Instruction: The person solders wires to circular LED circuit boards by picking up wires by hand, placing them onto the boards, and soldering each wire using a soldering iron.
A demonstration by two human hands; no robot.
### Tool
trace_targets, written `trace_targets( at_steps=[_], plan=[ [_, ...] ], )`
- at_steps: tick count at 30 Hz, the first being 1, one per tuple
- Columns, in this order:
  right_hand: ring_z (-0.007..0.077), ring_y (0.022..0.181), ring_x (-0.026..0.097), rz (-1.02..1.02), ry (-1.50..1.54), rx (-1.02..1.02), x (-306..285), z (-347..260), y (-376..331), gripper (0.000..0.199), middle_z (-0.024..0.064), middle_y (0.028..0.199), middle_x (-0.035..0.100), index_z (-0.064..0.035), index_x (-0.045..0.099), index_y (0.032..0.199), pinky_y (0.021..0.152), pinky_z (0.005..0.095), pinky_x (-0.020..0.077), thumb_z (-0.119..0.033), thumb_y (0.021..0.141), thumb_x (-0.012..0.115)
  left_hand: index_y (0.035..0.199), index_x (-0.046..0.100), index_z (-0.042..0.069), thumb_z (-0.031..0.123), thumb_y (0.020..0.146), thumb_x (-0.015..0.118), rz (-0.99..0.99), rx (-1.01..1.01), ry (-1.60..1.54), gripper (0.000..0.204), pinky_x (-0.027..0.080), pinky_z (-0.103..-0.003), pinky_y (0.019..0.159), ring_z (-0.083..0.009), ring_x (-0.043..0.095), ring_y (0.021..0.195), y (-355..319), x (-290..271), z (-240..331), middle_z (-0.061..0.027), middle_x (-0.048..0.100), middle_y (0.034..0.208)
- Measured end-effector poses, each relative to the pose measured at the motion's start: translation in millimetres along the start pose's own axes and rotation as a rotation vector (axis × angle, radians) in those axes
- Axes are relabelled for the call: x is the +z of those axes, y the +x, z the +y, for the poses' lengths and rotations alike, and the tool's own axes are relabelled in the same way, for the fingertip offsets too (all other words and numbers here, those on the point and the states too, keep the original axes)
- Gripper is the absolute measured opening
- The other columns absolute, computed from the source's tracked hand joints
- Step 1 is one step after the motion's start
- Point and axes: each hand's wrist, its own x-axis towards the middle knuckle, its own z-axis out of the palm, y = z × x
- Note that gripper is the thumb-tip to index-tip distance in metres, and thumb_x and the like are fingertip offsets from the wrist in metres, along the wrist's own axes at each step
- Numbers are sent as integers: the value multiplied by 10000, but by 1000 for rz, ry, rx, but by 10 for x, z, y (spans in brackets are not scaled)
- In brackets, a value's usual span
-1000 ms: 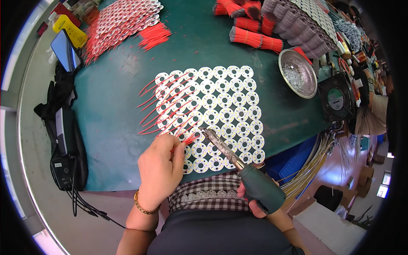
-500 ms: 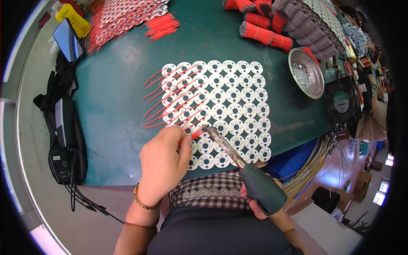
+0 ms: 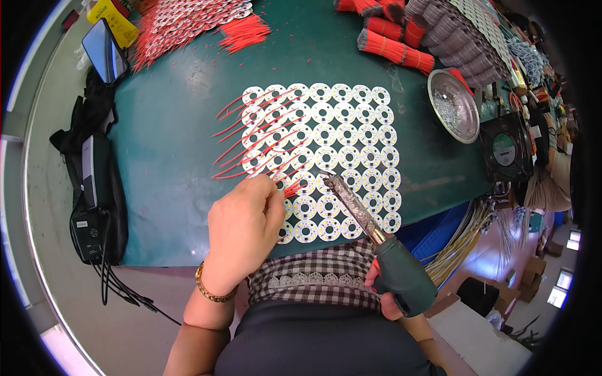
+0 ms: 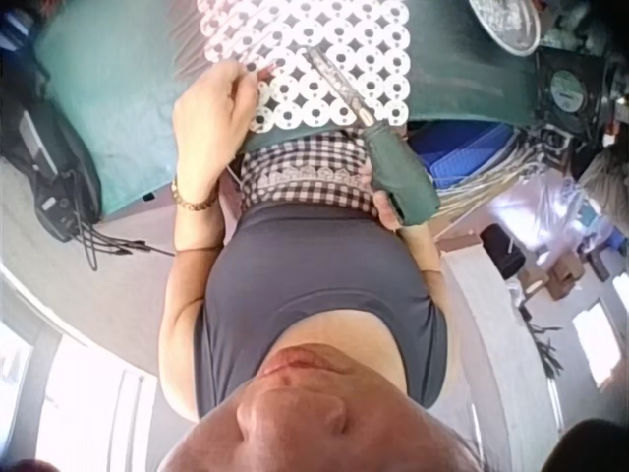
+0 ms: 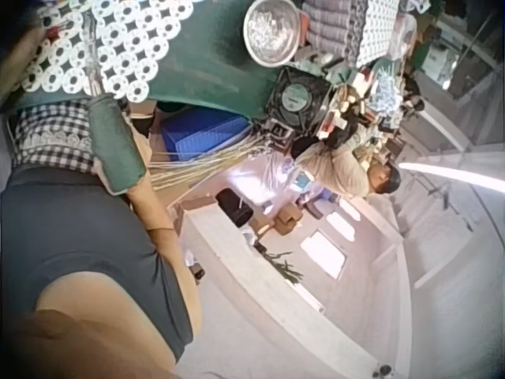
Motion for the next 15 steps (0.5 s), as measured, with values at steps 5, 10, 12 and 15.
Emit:
trace_targets(
  at_steps=[5, 10, 12, 15],
  plan=[
    [156, 700, 602, 42, 16, 33, 71, 3, -71, 391, 109, 888, 605, 41, 579, 1004, 603, 263, 504, -328, 875, 575, 797, 583, 47, 118, 869, 663, -7, -19, -17, 128, 462, -420, 559, -338, 613, 632, -1, 21, -7, -136, 627, 732],
    [158, 703, 604, 11, -74, -144, 39, -10, 30, 406, 110, 895, 609, 47, 586, 1048, 621, 279, 531, -321, 876, 591, 806, 609, 38, 124, 868, 676, -13, -68, -116, 125, 461, -399, 556, -324, 610, 617, -8, 2, -28, -135, 629, 718],
    [159, 703, 606, 52, -2, -84, 109, 11, -35, 395, 112, 891, 612, 45, 589, 1044, 620, 282, 533, -310, 872, 597, 812, 613, 18, 101, 882, 668, -16, -43, -131, 122, 440, -347, 544, -229, 560, 575, 4, -9, -36, -105, 605, 674],
    [161, 703, 608, 79, 85, -21, 112, -15, -35, 382, 116, 884, 617, 42, 596, 1037, 616, 283, 533, -298, 863, 611, 820, 617, -2, 78, 897, 661, -25, -23, -165, 120, 416, -291, 531, -125, 494, 538, 20, -28, -58, -71, 571, 628]
  ],
)
